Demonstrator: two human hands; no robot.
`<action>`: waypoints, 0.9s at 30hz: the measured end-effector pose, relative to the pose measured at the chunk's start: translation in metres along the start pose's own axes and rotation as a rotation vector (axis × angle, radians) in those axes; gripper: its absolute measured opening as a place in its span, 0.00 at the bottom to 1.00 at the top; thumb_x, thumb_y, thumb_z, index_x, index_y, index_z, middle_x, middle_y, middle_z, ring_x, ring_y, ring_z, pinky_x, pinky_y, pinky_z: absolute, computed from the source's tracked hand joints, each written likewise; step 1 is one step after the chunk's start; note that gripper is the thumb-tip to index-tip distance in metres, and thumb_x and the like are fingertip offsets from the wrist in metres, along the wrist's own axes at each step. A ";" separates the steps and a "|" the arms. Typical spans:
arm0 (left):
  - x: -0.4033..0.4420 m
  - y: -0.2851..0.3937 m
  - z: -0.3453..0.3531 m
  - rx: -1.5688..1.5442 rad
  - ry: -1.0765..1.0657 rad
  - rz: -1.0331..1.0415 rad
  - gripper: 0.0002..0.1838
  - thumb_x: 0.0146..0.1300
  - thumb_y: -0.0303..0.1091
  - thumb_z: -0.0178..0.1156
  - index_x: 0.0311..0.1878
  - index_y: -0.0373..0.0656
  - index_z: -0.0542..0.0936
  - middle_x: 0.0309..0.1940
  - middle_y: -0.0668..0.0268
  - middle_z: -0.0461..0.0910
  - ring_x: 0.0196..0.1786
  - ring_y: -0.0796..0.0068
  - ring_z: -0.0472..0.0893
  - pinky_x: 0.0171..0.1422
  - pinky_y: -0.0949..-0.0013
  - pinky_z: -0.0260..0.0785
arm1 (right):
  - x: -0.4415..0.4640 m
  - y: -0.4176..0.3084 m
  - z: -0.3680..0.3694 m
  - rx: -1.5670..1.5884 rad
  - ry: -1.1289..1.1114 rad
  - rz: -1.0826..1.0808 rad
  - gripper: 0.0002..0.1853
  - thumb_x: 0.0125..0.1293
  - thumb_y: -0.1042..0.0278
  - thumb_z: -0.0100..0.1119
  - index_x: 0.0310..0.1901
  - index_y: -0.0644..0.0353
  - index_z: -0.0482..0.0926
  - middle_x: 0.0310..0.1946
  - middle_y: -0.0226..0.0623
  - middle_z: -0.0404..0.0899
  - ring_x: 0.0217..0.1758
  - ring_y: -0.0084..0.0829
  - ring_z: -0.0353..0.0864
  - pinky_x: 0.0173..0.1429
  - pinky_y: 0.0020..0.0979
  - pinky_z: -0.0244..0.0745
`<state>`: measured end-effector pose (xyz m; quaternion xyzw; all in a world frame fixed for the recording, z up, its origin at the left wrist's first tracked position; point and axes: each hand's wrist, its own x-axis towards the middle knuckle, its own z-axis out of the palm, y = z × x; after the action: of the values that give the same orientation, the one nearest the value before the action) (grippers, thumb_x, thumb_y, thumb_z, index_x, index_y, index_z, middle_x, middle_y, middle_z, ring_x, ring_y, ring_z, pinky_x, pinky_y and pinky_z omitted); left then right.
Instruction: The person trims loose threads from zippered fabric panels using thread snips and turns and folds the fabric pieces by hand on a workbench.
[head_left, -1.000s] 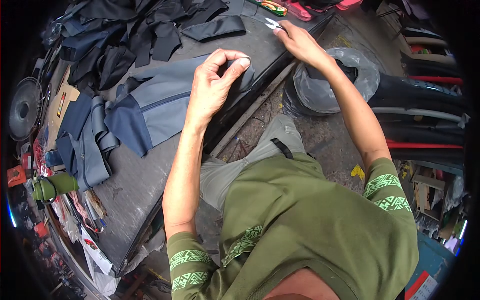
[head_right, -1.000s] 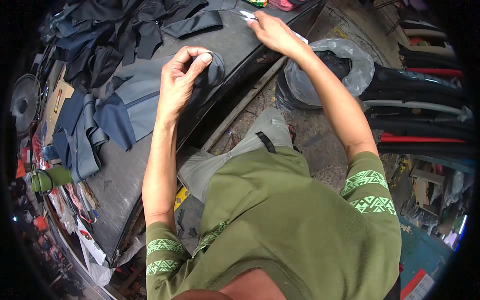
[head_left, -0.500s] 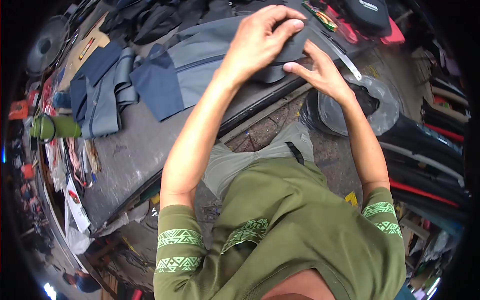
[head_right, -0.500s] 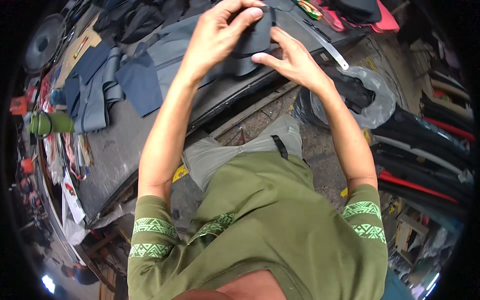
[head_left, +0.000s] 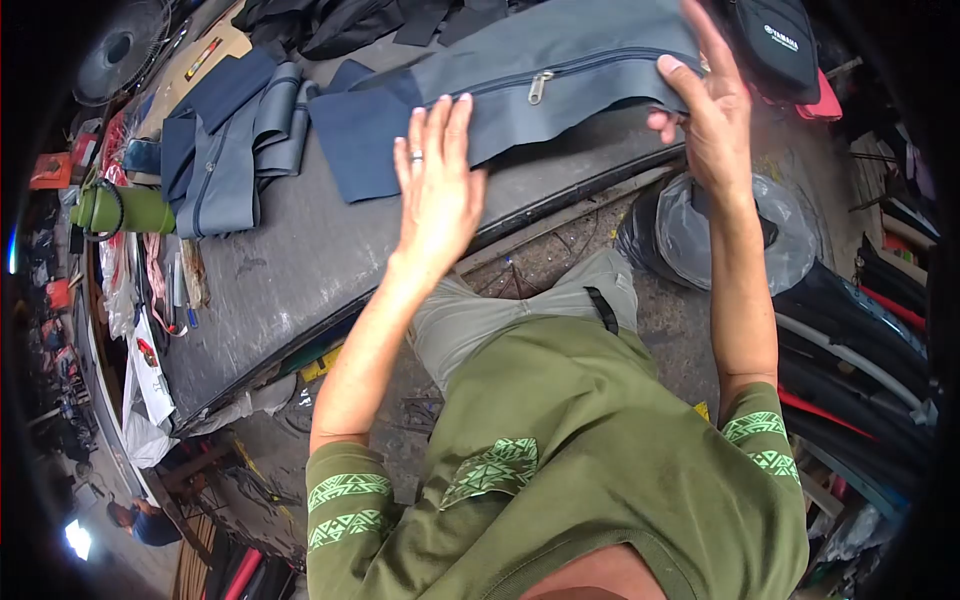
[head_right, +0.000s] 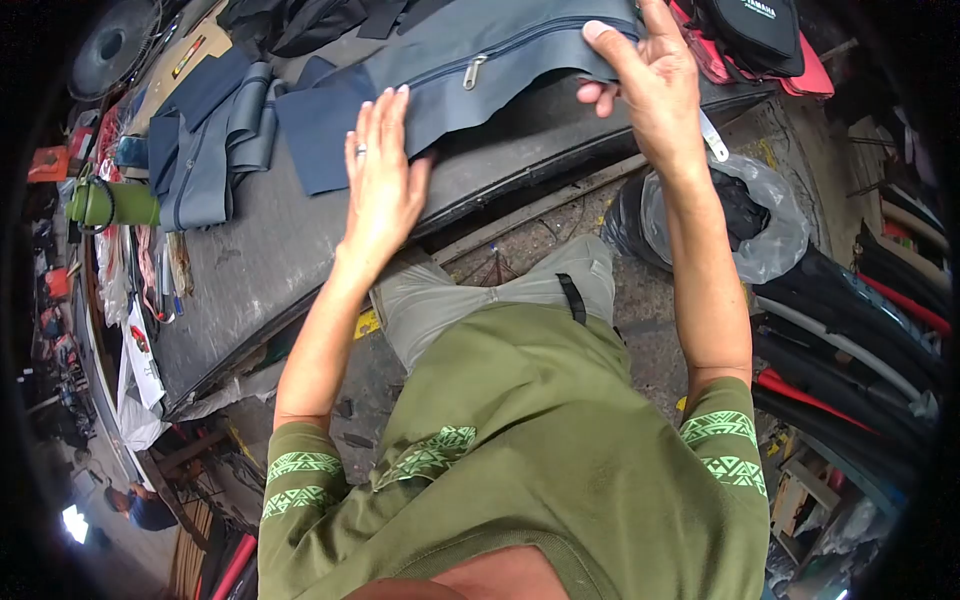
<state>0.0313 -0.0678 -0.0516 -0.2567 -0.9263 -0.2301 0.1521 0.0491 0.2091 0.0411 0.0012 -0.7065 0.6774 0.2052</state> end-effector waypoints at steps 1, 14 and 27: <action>0.002 -0.009 -0.004 0.080 -0.029 -0.008 0.47 0.60 0.22 0.64 0.83 0.48 0.56 0.80 0.49 0.58 0.83 0.38 0.56 0.83 0.29 0.46 | 0.000 -0.002 -0.005 0.010 -0.041 0.029 0.25 0.75 0.68 0.64 0.71 0.57 0.74 0.37 0.31 0.85 0.26 0.17 0.83 0.24 0.18 0.73; 0.066 -0.060 0.001 -0.051 -0.058 0.085 0.41 0.64 0.25 0.57 0.81 0.61 0.63 0.80 0.54 0.60 0.83 0.43 0.57 0.84 0.30 0.46 | -0.022 0.034 -0.071 -0.233 -0.117 0.129 0.27 0.71 0.72 0.61 0.72 0.58 0.74 0.60 0.33 0.77 0.53 0.19 0.78 0.47 0.23 0.80; 0.056 -0.040 0.006 0.022 -0.217 0.204 0.52 0.53 0.66 0.74 0.78 0.52 0.69 0.79 0.54 0.64 0.84 0.48 0.57 0.86 0.39 0.46 | -0.026 0.064 -0.108 -0.411 -0.080 -0.022 0.23 0.73 0.84 0.54 0.68 0.59 0.79 0.49 0.25 0.83 0.43 0.14 0.80 0.56 0.22 0.81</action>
<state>-0.0374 -0.0728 -0.0487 -0.3714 -0.9088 -0.1743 0.0764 0.0860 0.3112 -0.0277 -0.0062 -0.8374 0.5160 0.1801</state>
